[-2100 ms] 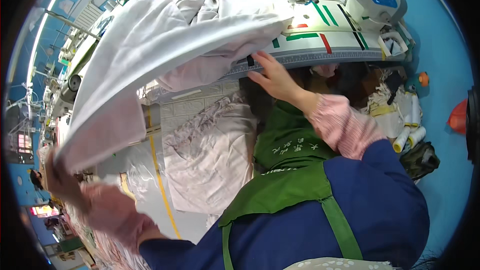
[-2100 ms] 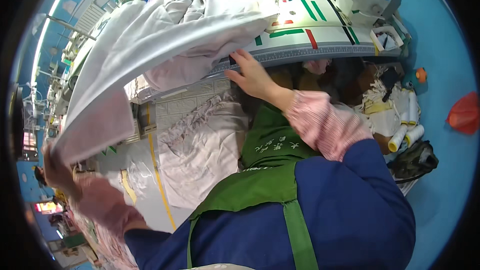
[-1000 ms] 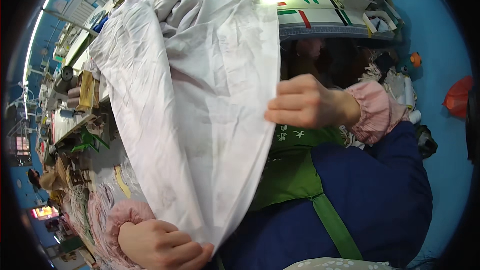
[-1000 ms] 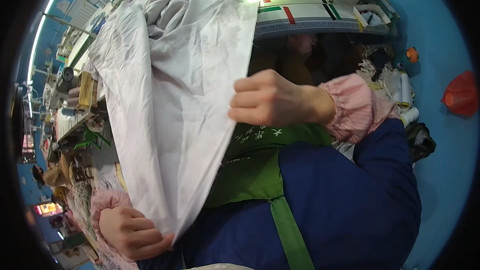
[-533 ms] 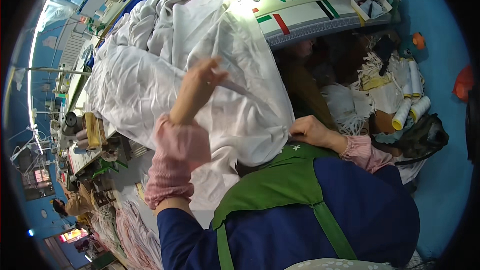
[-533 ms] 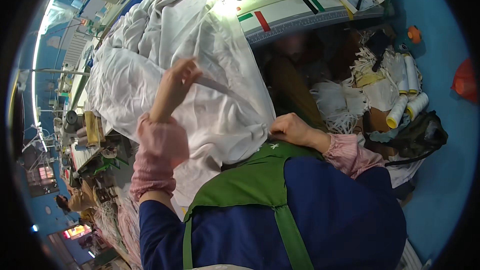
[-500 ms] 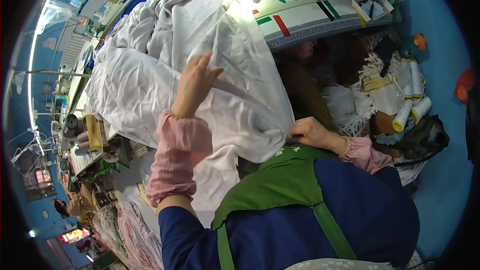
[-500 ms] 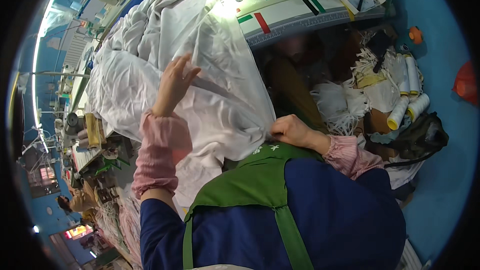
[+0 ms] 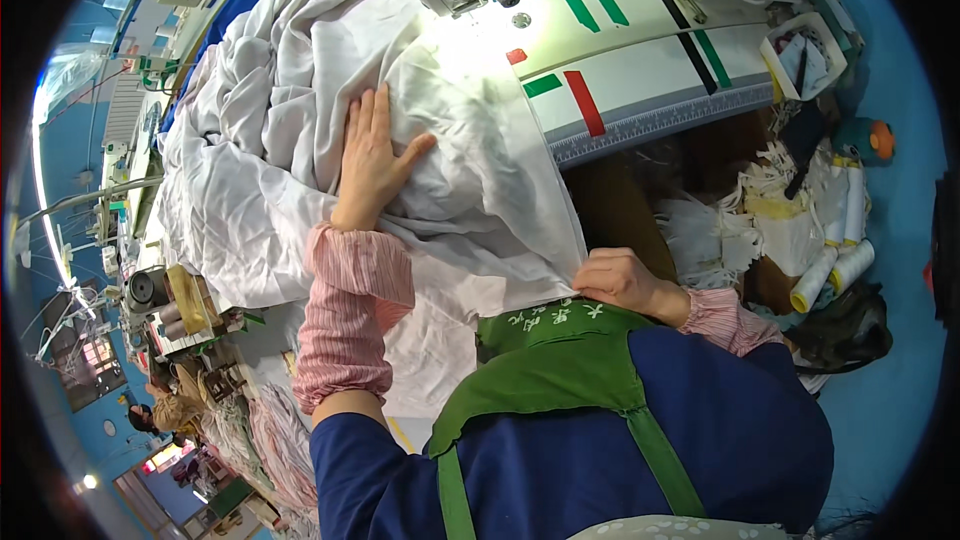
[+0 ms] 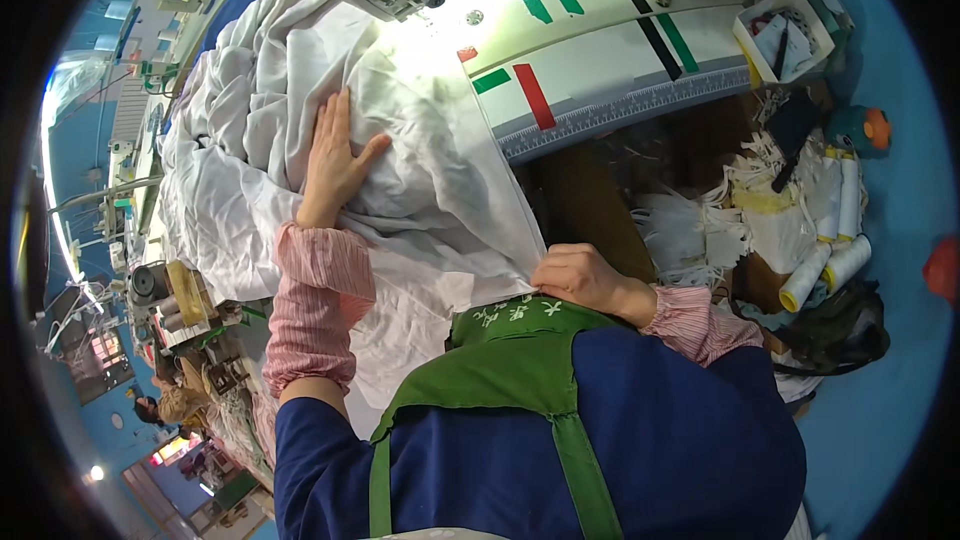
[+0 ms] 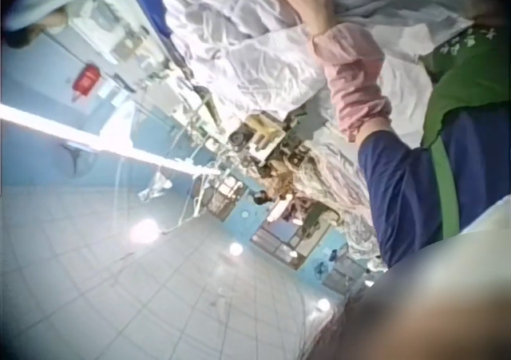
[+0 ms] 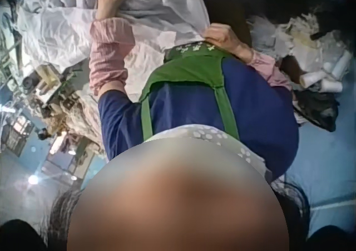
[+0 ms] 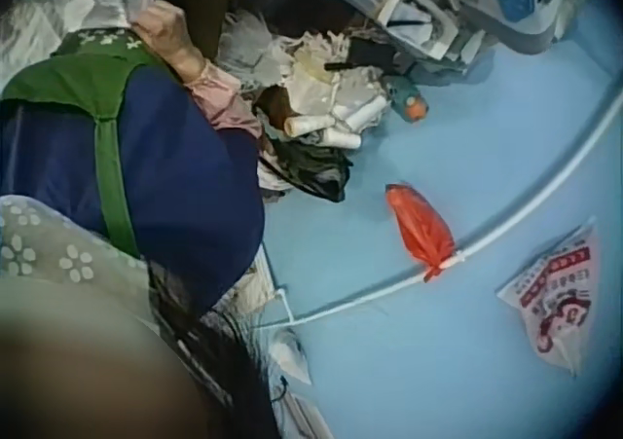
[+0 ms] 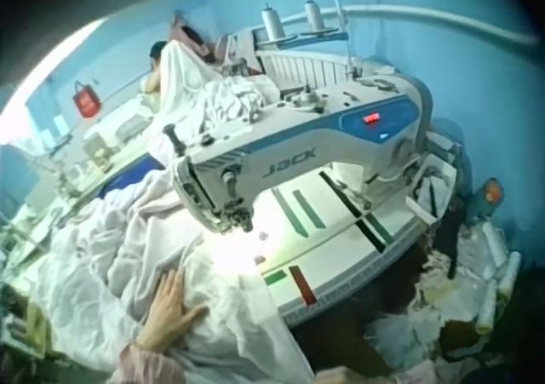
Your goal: Sewing white fabric pillowcases using an industrial sewing machine.
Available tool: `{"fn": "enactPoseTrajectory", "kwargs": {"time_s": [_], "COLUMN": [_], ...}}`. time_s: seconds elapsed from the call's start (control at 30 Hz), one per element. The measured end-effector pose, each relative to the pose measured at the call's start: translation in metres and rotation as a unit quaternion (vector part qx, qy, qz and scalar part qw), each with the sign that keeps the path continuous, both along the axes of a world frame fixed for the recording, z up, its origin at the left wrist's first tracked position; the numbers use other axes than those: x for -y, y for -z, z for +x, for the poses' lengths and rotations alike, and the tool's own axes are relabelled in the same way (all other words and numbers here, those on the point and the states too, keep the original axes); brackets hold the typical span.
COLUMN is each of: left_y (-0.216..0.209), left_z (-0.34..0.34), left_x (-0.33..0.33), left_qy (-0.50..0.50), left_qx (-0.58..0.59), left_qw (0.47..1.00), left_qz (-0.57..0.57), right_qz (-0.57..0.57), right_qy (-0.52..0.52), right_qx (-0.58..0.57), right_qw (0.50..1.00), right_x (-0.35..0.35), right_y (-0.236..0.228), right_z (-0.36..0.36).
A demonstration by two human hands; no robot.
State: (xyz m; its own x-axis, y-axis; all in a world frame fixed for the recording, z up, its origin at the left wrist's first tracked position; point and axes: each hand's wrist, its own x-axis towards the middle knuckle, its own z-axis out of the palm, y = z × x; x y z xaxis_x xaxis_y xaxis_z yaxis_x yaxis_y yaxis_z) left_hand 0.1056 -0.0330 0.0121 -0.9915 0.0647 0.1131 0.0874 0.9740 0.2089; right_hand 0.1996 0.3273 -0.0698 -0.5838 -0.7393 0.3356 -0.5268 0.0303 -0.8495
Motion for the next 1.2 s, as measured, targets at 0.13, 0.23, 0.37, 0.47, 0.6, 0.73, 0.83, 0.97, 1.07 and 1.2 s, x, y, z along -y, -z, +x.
{"fn": "enactPoseTrajectory", "kwargs": {"time_s": [0.13, 0.23, 0.37, 0.47, 0.6, 0.73, 0.83, 0.97, 1.07, 1.2], "left_y": [-0.001, -0.001, 0.002, 0.005, 0.008, 0.01, 0.011, 0.012, 0.016, 0.021], "left_z": [-0.021, -0.038, -0.059, -0.075, -0.094, -0.115, -0.131, -0.155, -0.171, -0.193], "left_x": [0.008, 0.016, 0.028, 0.037, 0.047, 0.056, 0.065, 0.081, 0.093, 0.111], "left_qy": [-0.006, 0.004, 0.017, 0.024, 0.02, 0.034, 0.018, 0.042, 0.03, 0.014], "left_qx": [0.015, 0.009, -0.014, -0.031, -0.04, -0.062, -0.058, -0.058, -0.051, -0.027], "left_qw": [1.0, 1.0, 0.999, 0.999, 0.998, 0.997, 0.998, 0.997, 0.998, 1.0], "left_qz": [0.013, 0.022, 0.032, 0.03, 0.034, 0.036, 0.02, 0.031, 0.016, 0.0], "right_qz": [-0.02, -0.035, -0.053, -0.068, -0.079, -0.075, -0.043, -0.008, 0.033, 0.07], "right_qy": [0.002, 0.017, 0.053, 0.068, 0.09, 0.109, 0.113, 0.129, 0.153, 0.175], "right_qx": [-0.034, -0.072, -0.137, -0.165, -0.207, -0.243, -0.265, -0.263, -0.234, -0.194], "right_qw": [0.999, 0.997, 0.988, 0.982, 0.971, 0.961, 0.957, 0.956, 0.96, 0.963], "right_x": [0.007, 0.013, 0.022, 0.028, 0.037, 0.046, 0.053, 0.063, 0.07, 0.079], "right_y": [-0.005, -0.008, -0.014, -0.019, -0.027, -0.034, -0.04, -0.054, -0.064, -0.071], "right_z": [-0.019, -0.031, -0.045, -0.058, -0.078, -0.097, -0.109, -0.121, -0.131, -0.153]}}
